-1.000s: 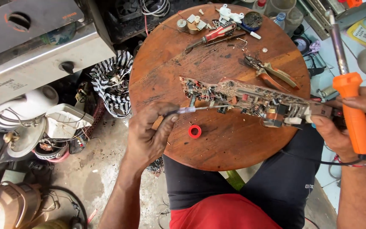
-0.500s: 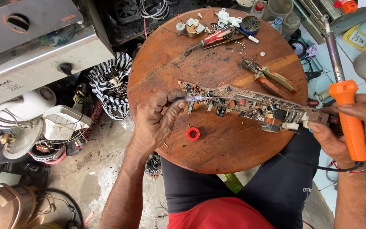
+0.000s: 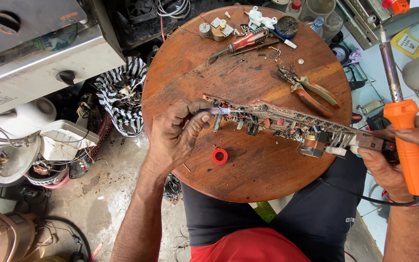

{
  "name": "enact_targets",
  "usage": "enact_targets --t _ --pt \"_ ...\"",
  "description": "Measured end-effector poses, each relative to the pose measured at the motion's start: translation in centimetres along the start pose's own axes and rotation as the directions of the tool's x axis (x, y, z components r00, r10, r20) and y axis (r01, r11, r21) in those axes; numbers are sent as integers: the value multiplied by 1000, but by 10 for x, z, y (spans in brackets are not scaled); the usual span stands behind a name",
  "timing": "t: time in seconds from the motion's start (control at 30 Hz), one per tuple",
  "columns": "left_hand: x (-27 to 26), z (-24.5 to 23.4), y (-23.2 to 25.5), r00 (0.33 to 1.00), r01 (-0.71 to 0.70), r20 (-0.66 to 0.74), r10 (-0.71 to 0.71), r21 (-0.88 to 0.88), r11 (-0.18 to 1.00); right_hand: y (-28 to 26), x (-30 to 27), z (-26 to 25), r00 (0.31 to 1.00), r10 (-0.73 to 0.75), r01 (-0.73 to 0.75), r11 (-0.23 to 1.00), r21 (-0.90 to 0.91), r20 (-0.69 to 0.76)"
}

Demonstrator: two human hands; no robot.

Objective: The person uses a soldering iron to work on a green circuit board placed on a round wooden table. They hold the board with one hand and apply the soldering iron to various points on the board's surface, occasionally flipping the board to access different sides.

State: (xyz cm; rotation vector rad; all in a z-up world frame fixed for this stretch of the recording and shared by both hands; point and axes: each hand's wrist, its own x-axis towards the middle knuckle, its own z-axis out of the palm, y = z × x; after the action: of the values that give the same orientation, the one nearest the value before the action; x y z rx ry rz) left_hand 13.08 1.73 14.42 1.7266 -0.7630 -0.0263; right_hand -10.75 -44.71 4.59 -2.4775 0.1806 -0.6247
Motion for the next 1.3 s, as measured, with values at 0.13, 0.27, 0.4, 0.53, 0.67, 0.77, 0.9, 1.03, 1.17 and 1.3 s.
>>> enact_targets --t 0.13,0.27,0.4,0.53,0.67,0.77,0.9,1.03,1.17,1.3 --pt "7 1 0 998 69 16 -68 -101 992 -2 -2 -1 996 -77 76 996 -41 -33" --pt "11 3 0 989 149 27 -147 -252 956 -1 -4 -1 994 -97 93 993 -77 -42" --pt "6 2 0 988 151 10 -153 -251 956 -6 0 -5 940 -326 306 936 -175 -98" --pt "5 4 -1 993 108 -6 -115 -279 954 7 -7 -2 998 -56 55 997 -50 -4" --pt "6 6 -5 994 107 -3 -113 -298 949 -25 2 -6 973 -221 214 973 -92 -71" --pt "8 5 -4 995 101 11 -102 -268 958 -15 -2 -4 981 -187 183 980 -82 -48" --pt "15 0 -11 992 116 83 -92 -357 927 2 -5 -4 992 -124 121 988 -97 -19" --pt "22 -3 -17 986 143 131 -105 -324 935 -13 3 -6 986 -162 158 983 -93 -30" --pt "29 -6 -19 980 142 183 -79 -362 921 -20 8 -4 963 -263 256 960 -117 -52" --pt "34 -7 -24 980 125 186 -67 -322 938 -59 27 -14 940 -341 337 935 -106 -17"
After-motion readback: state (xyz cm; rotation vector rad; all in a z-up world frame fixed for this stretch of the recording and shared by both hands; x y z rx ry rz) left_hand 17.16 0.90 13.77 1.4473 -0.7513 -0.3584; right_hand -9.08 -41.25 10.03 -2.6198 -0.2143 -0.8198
